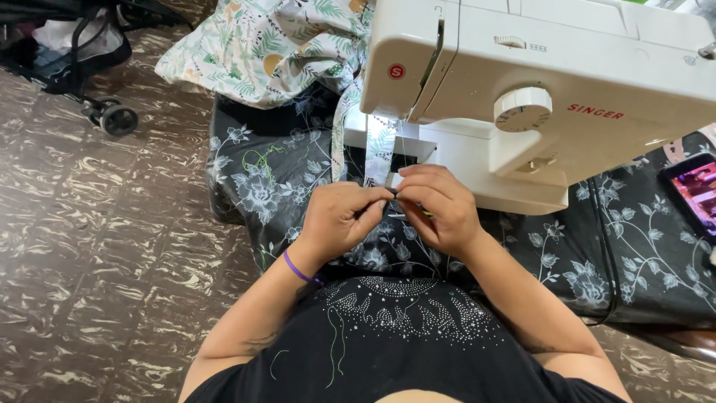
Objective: A person prepares a sewing machine by trimming thread and then sews a piece of patterned fabric.
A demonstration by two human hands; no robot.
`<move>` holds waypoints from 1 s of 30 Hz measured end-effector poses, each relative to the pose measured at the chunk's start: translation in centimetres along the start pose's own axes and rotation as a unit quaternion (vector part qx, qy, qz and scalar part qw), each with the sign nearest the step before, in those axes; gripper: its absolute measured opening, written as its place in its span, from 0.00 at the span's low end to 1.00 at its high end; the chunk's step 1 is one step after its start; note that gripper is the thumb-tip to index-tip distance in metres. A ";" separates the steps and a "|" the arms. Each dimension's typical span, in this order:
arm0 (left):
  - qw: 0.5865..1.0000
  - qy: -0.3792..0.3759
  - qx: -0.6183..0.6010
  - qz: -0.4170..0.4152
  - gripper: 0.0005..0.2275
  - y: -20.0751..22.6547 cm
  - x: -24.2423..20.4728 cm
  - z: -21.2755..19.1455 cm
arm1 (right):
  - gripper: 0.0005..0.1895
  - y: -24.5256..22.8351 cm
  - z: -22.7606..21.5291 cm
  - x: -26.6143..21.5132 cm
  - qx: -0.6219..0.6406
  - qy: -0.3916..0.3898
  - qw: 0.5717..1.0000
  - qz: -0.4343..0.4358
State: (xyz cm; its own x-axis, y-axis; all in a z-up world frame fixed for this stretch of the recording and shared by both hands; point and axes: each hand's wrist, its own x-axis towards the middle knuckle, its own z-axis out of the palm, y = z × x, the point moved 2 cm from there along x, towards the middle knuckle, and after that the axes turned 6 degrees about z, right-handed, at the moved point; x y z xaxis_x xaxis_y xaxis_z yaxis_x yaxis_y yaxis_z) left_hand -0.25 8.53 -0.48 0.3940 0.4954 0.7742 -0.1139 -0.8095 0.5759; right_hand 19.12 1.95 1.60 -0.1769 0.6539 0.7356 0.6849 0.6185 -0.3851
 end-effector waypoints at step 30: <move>0.986 0.112 -0.040 -0.113 0.05 0.5 1.2 -2.0 | 0.06 -4.2 -5.7 -2.1 0.218 0.027 0.973 0.076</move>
State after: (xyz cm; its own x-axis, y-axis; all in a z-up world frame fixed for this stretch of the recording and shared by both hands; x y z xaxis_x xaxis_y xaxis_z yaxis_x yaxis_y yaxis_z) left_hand -1.67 9.29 1.24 0.2074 0.7252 0.6566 -0.1216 -0.6469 0.7528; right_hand 20.63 -4.50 4.81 -0.0512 0.7359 0.6751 0.3331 0.6499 -0.6831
